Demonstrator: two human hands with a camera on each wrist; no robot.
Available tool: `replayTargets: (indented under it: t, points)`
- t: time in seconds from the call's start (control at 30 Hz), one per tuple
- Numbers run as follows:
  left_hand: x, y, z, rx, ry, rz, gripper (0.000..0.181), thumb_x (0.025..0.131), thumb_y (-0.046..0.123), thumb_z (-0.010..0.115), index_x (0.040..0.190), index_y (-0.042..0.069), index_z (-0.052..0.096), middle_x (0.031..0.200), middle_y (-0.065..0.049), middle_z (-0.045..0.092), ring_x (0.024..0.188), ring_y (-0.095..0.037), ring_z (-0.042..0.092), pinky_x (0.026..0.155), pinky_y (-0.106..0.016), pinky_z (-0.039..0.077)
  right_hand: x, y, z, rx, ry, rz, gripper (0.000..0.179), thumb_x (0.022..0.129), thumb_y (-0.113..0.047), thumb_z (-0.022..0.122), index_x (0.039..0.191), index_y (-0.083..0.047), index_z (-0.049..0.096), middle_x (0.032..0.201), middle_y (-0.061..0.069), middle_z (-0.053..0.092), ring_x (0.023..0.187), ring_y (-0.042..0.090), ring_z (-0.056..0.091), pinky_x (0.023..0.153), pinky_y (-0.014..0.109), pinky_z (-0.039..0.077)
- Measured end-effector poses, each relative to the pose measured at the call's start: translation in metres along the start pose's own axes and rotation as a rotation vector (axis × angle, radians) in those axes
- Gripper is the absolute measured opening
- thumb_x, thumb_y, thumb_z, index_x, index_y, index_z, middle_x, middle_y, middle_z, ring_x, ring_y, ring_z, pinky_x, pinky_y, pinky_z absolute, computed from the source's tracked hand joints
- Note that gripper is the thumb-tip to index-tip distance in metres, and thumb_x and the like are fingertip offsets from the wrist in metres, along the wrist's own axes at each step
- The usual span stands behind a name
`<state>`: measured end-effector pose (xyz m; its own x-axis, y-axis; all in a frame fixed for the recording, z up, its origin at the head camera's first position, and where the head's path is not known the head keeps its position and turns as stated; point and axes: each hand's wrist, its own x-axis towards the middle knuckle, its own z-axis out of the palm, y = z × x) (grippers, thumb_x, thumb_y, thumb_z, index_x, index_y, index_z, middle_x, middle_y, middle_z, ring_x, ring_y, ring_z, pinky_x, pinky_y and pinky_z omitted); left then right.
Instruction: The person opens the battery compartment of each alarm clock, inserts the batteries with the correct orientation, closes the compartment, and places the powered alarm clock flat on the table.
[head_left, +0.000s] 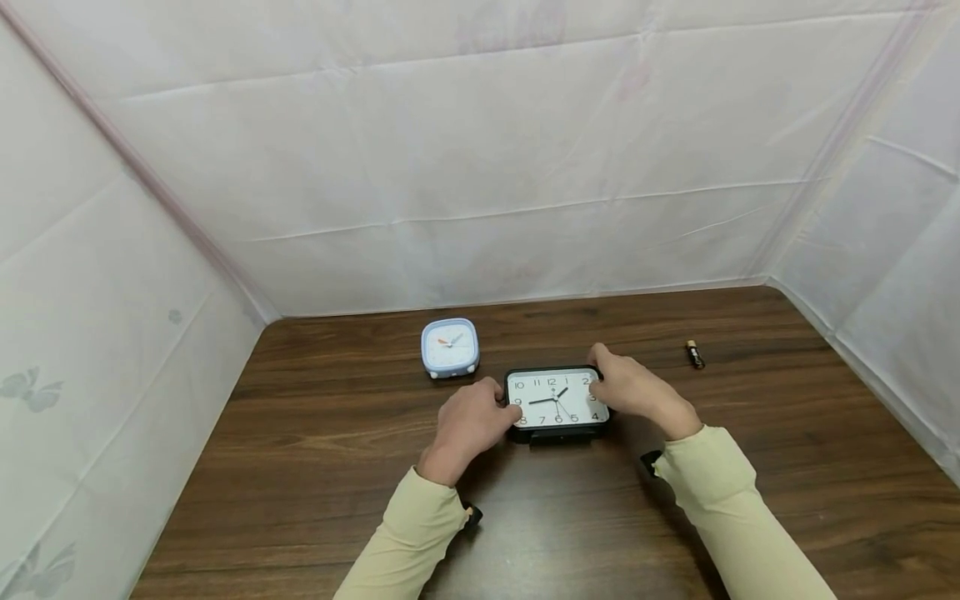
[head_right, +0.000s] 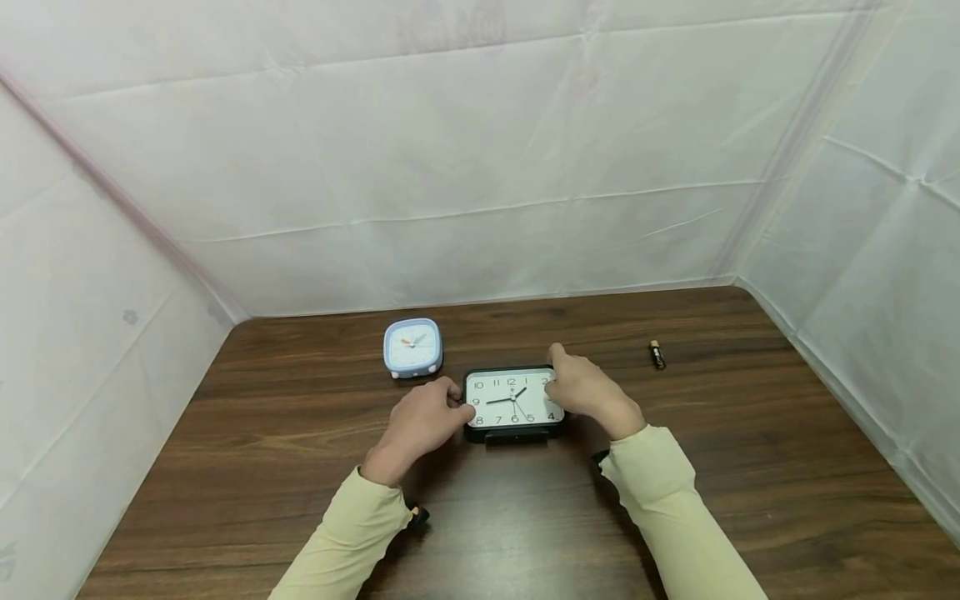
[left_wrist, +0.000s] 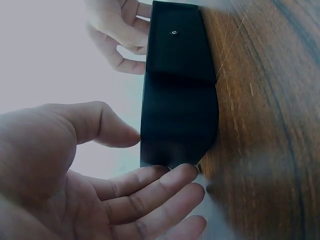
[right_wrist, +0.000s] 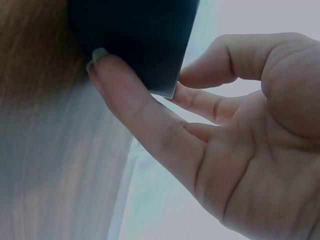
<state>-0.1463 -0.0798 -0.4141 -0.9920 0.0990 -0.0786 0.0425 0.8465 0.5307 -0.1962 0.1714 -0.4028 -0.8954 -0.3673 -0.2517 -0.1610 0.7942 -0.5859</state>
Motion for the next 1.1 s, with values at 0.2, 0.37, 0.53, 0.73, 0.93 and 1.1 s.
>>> replayTargets:
  t: [0.2, 0.37, 0.53, 0.73, 0.93, 1.1]
  points:
    - [0.003, -0.003, -0.002, -0.016, -0.014, -0.001, 0.026, 0.094, 0.029, 0.068, 0.106, 0.008, 0.075, 0.091, 0.0, 0.071, 0.072, -0.015, 0.059, 0.066, -0.039, 0.051, 0.0, 0.001, -0.001, 0.038, 0.002, 0.0, 0.044, 0.101, -0.004, 0.052, 0.142, 0.011, 0.042, 0.103, 0.019, 0.064, 0.067, 0.022, 0.058, 0.063, 0.036, 0.05]
    - [0.005, -0.004, -0.004, -0.038, -0.05, -0.016, 0.037, 0.098, 0.034, 0.063, 0.118, 0.008, 0.079, 0.104, -0.003, 0.075, 0.082, -0.019, 0.065, 0.072, -0.042, 0.054, -0.001, 0.002, -0.002, 0.046, 0.007, -0.006, 0.043, 0.1, -0.004, 0.054, 0.139, 0.011, 0.043, 0.111, 0.025, 0.065, 0.072, 0.024, 0.061, 0.065, 0.038, 0.053]
    - [0.007, -0.006, -0.007, -0.086, -0.07, -0.055, 0.053, 0.101, 0.046, 0.058, 0.131, 0.006, 0.074, 0.126, -0.009, 0.074, 0.112, -0.03, 0.069, 0.092, -0.051, 0.054, -0.001, 0.006, -0.006, 0.094, -0.009, -0.013, 0.044, 0.101, -0.004, 0.053, 0.14, 0.012, 0.041, 0.114, 0.028, 0.061, 0.078, 0.026, 0.063, 0.065, 0.04, 0.056]
    - [0.006, -0.009, -0.008, -0.202, -0.112, -0.073, 0.065, 0.103, 0.058, 0.052, 0.135, 0.005, 0.071, 0.114, -0.01, 0.076, 0.105, -0.028, 0.07, 0.093, -0.048, 0.053, 0.002, 0.015, -0.008, 0.185, -0.057, -0.024, 0.044, 0.103, -0.001, 0.05, 0.142, 0.015, 0.038, 0.126, 0.033, 0.054, 0.08, 0.027, 0.065, 0.065, 0.042, 0.06]
    - [0.005, -0.01, -0.008, -0.457, -0.183, -0.043, 0.058, 0.104, 0.056, 0.055, 0.118, 0.003, 0.073, 0.099, -0.012, 0.073, 0.088, -0.024, 0.073, 0.077, -0.042, 0.06, 0.006, 0.017, -0.008, 0.206, -0.066, -0.018, 0.044, 0.104, -0.002, 0.051, 0.143, 0.014, 0.039, 0.127, 0.034, 0.052, 0.079, 0.026, 0.065, 0.066, 0.042, 0.06]
    - [0.005, -0.01, -0.009, -0.485, -0.161, -0.035, 0.055, 0.103, 0.056, 0.057, 0.112, 0.004, 0.073, 0.106, -0.012, 0.073, 0.092, -0.025, 0.074, 0.076, -0.043, 0.061, 0.002, 0.009, -0.011, 0.136, -0.049, 0.0, 0.048, 0.104, -0.008, 0.054, 0.147, 0.012, 0.044, 0.136, 0.035, 0.054, 0.077, 0.024, 0.07, 0.072, 0.043, 0.06]
